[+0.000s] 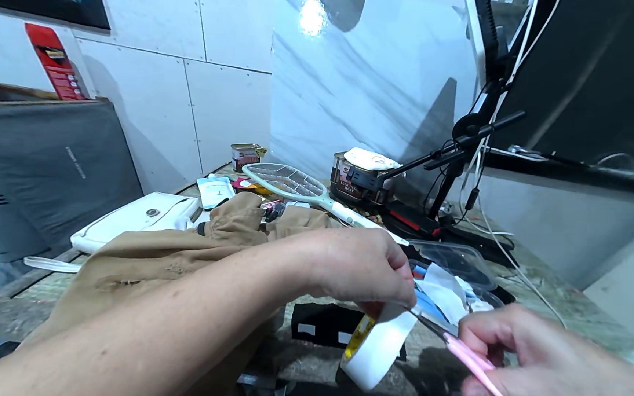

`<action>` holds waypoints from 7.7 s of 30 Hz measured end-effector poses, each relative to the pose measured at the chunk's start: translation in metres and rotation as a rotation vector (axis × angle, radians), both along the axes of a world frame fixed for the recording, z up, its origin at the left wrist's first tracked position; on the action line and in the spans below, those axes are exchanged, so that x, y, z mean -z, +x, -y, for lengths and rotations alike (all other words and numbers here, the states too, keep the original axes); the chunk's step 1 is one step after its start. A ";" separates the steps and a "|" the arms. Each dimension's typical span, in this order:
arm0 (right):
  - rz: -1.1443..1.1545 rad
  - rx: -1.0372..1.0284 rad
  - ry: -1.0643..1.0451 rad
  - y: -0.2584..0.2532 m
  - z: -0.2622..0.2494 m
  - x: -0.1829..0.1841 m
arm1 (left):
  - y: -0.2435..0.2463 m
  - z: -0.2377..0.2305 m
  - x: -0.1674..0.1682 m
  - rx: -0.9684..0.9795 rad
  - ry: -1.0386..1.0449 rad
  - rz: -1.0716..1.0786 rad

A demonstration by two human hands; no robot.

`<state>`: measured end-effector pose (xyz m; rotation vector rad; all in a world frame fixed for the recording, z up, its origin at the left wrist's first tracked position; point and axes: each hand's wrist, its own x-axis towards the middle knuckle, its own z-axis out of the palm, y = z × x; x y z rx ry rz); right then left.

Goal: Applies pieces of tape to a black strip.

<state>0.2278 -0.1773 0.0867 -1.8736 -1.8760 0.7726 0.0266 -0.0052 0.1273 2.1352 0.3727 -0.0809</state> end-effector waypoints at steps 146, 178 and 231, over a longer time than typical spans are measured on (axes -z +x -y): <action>0.223 0.379 -0.294 -0.042 -0.103 0.067 | 0.016 0.000 0.127 -0.058 0.640 -0.175; 0.187 0.428 -0.213 -0.039 -0.100 0.072 | 0.019 0.011 0.119 0.060 0.786 -0.315; -0.381 0.374 0.874 -0.066 -0.076 0.076 | 0.010 -0.005 0.099 -0.492 0.298 0.938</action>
